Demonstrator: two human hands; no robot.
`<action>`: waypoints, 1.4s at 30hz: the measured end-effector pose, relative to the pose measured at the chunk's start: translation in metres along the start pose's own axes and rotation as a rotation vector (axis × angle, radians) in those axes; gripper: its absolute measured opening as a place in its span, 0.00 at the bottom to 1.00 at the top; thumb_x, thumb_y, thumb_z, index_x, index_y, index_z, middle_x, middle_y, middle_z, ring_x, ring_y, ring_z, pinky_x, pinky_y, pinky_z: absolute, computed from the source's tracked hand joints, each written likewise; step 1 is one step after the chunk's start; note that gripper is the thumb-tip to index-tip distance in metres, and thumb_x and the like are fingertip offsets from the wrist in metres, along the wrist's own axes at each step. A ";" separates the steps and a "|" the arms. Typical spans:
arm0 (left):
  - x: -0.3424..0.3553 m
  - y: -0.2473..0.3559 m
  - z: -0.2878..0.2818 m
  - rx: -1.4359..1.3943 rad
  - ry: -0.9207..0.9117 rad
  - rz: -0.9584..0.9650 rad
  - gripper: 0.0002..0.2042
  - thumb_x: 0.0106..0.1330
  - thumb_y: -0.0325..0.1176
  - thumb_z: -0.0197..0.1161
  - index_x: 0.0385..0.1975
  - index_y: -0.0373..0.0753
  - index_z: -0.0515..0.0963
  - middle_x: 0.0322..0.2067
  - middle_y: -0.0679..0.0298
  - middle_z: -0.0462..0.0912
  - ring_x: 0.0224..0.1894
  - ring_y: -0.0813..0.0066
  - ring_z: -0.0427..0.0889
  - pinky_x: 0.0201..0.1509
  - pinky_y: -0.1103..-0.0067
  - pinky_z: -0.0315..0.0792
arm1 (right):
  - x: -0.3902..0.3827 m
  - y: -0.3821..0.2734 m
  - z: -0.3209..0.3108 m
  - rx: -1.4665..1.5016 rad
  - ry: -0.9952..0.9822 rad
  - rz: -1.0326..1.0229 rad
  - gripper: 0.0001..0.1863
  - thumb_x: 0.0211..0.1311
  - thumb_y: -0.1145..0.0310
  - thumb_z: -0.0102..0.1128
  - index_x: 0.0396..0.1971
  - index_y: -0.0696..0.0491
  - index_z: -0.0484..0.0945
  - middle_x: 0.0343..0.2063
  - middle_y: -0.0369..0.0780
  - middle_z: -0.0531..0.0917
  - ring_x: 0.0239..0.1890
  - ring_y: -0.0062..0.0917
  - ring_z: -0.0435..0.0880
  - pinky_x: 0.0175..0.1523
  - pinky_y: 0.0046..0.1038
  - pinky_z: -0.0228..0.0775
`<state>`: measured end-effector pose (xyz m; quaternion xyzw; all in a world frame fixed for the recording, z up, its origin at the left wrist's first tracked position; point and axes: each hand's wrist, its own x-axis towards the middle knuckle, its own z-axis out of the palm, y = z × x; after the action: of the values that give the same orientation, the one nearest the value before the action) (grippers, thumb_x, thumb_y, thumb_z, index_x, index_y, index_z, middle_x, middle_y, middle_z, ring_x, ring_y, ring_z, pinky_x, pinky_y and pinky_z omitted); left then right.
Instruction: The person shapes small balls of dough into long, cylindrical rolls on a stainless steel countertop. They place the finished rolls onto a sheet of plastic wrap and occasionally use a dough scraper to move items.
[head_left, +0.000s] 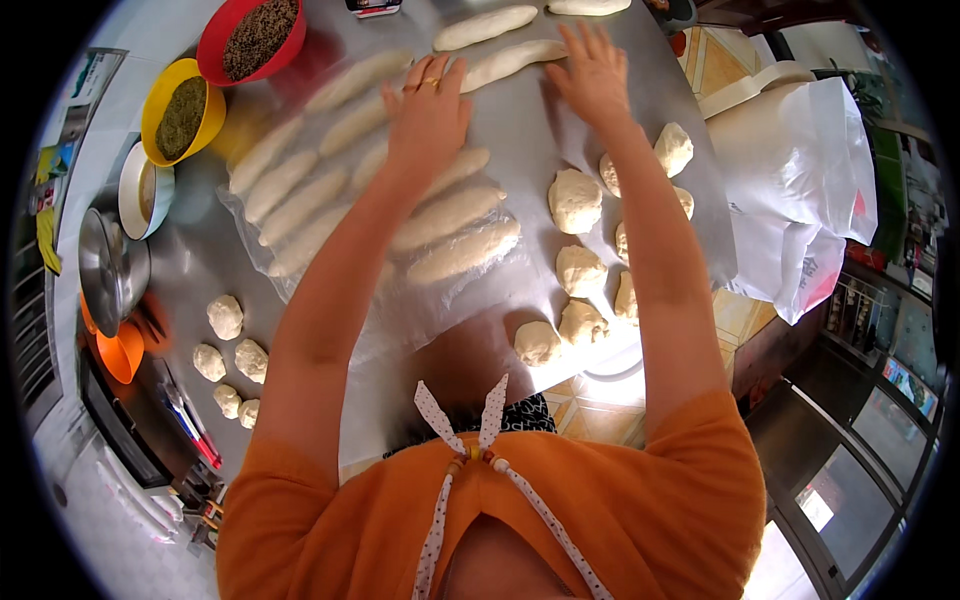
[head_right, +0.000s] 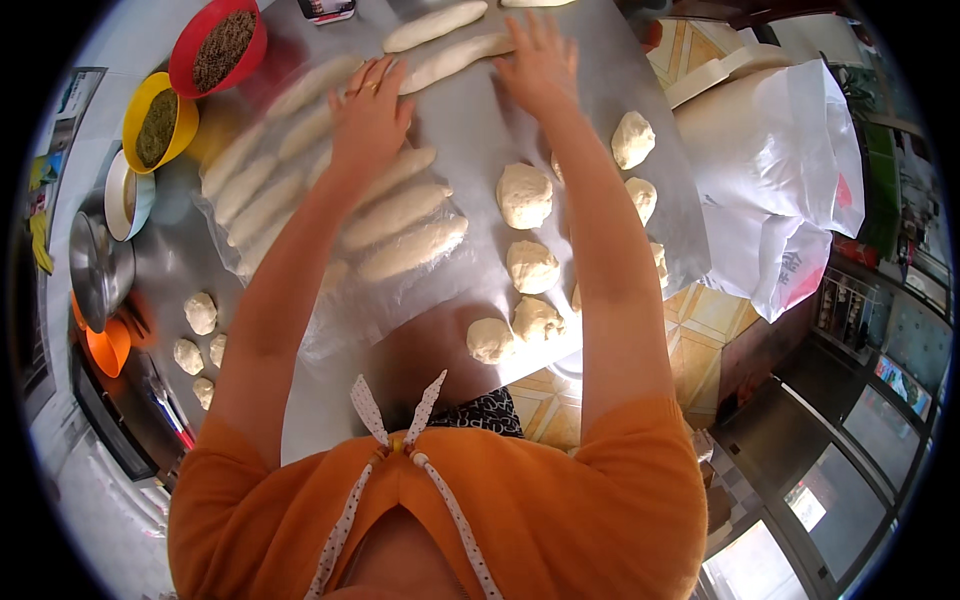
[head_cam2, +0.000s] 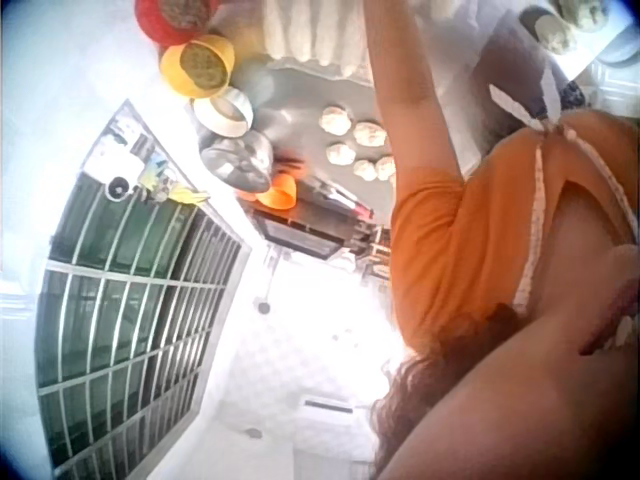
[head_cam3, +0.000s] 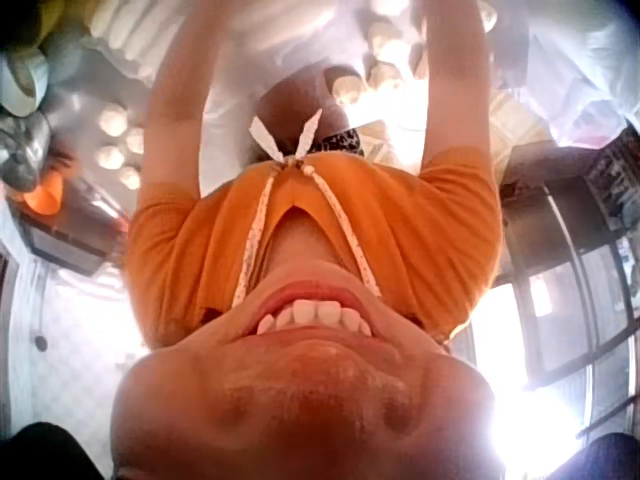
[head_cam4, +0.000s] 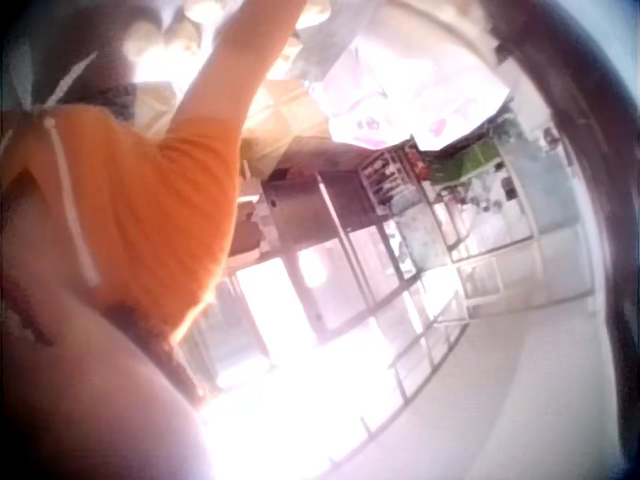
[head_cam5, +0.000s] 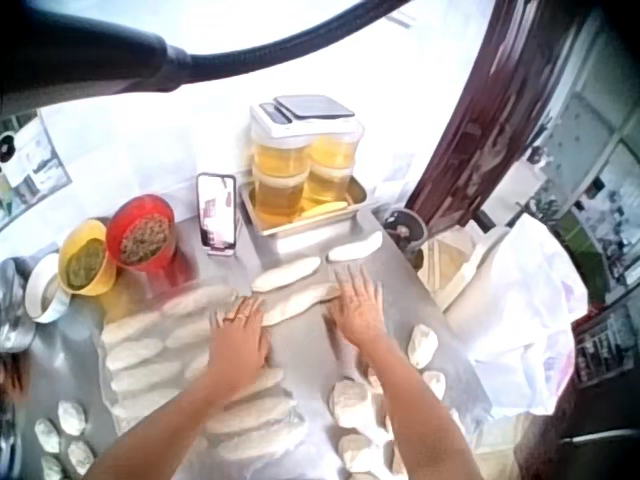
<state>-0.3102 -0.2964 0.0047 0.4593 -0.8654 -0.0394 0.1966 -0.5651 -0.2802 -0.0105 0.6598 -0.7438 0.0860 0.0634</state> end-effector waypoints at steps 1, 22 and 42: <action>-0.018 -0.001 -0.021 -0.008 -0.020 -0.033 0.26 0.62 0.37 0.63 0.61 0.43 0.69 0.65 0.61 0.67 0.69 0.65 0.62 0.63 0.44 0.57 | -0.016 0.009 -0.017 -0.072 -0.022 0.094 0.33 0.65 0.49 0.56 0.69 0.38 0.63 0.72 0.34 0.57 0.75 0.37 0.51 0.73 0.51 0.44; -0.348 0.024 -0.146 -0.851 -0.476 -0.095 0.26 0.60 0.26 0.61 0.61 0.34 0.66 0.57 0.47 0.73 0.55 0.50 0.77 0.57 0.63 0.72 | -0.350 -0.235 -0.150 0.609 -0.448 -0.278 0.40 0.50 0.72 0.70 0.65 0.50 0.64 0.51 0.42 0.77 0.51 0.40 0.75 0.56 0.39 0.70; -0.324 0.036 -0.095 -0.556 -0.576 -0.038 0.17 0.54 0.42 0.72 0.30 0.36 0.75 0.28 0.52 0.83 0.36 0.50 0.83 0.38 0.62 0.76 | -0.343 -0.238 -0.053 0.482 -0.021 0.536 0.11 0.66 0.58 0.54 0.36 0.49 0.76 0.32 0.43 0.84 0.35 0.43 0.83 0.39 0.44 0.75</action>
<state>-0.1400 -0.0024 0.0027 0.3745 -0.8329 -0.4027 0.0620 -0.2881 0.0366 -0.0197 0.4383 -0.8493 0.2656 -0.1267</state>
